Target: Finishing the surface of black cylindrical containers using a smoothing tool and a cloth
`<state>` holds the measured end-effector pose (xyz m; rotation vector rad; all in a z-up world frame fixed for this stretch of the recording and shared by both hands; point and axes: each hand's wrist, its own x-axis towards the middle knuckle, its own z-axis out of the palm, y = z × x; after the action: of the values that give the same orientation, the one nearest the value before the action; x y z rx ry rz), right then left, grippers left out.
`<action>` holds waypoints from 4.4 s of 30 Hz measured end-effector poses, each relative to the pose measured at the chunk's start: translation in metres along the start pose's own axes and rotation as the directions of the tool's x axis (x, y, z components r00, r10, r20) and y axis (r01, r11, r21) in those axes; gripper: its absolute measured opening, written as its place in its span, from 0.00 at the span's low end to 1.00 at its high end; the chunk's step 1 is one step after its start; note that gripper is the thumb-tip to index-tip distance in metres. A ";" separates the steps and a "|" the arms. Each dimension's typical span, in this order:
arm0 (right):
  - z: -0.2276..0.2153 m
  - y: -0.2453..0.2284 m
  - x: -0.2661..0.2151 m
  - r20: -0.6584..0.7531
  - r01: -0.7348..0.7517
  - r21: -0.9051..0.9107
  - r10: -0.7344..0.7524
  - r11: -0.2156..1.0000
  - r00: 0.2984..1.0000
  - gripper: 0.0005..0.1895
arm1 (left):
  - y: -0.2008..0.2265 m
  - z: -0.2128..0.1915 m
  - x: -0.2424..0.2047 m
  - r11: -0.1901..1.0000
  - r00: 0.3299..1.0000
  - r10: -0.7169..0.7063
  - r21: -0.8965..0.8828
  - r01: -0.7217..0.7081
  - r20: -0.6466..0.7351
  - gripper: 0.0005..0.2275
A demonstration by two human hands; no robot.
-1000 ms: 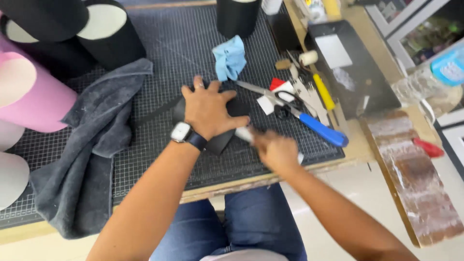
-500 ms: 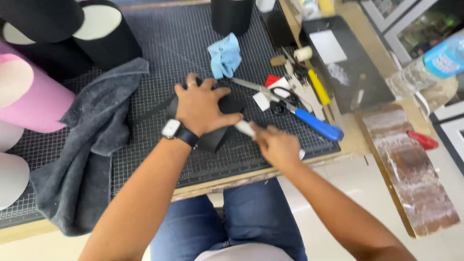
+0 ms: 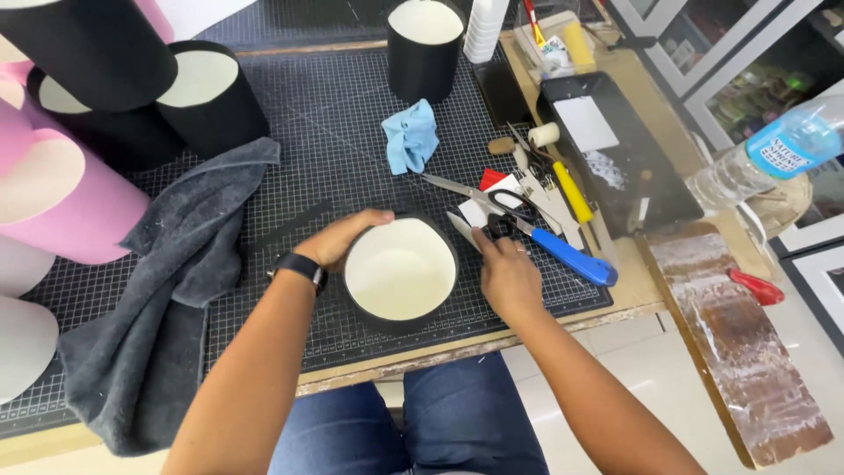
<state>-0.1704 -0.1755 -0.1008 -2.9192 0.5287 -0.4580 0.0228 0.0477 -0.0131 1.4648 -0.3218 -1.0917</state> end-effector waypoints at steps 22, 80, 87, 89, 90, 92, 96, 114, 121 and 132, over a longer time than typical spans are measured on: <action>-0.083 -0.123 -0.040 0.281 -0.298 0.918 0.102 0.262 0.954 0.65 | -0.025 0.036 -0.077 0.985 0.882 -0.002 -0.153 -0.079 -0.471 0.27; -0.128 -0.094 0.034 0.206 0.227 0.550 -0.394 0.804 0.896 0.38 | -0.143 0.071 -0.007 0.445 0.646 0.736 0.864 -0.235 -0.204 0.11; -0.084 -0.084 0.006 -0.120 0.170 0.790 -0.124 0.589 0.985 0.17 | -0.117 0.072 -0.034 0.616 0.632 0.725 0.669 -0.416 -0.274 0.09; -0.058 -0.069 -0.014 -0.083 0.110 0.809 -0.074 0.577 0.994 0.12 | -0.109 0.075 -0.048 0.656 0.624 0.722 0.584 -0.478 -0.301 0.12; -0.045 -0.062 -0.026 -0.042 0.044 0.825 -0.017 0.564 0.999 0.08 | -0.106 0.076 -0.056 0.687 0.622 0.714 0.490 -0.537 -0.321 0.15; -0.047 -0.069 -0.048 0.020 -0.001 0.863 -0.033 0.505 0.999 0.08 | -0.109 0.080 -0.063 0.702 0.634 0.706 0.426 -0.571 -0.314 0.17; -0.075 -0.091 -0.071 0.114 -0.096 0.977 -0.084 0.189 0.990 0.09 | -0.097 0.087 -0.084 0.651 0.600 0.759 0.255 -0.715 -0.255 0.17; -0.124 -0.072 -0.062 -0.178 0.441 0.519 -0.412 0.732 0.894 0.02 | -0.062 0.089 -0.103 0.142 0.315 0.919 0.547 -0.825 0.236 0.06; -0.103 -0.069 -0.070 0.150 -0.124 0.970 -0.117 0.209 0.982 0.03 | -0.095 0.120 -0.091 0.734 0.731 0.668 -0.043 -0.678 -0.141 0.07; -0.101 -0.101 -0.090 -0.147 0.064 0.924 0.196 0.376 0.970 0.09 | -0.102 0.151 -0.091 0.796 0.811 0.478 -0.224 -0.563 -0.338 0.11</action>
<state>-0.2502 -0.0577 -0.0111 -1.7107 0.2483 -0.7776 -0.1791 0.0445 -0.0397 1.1147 -0.3218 -0.4553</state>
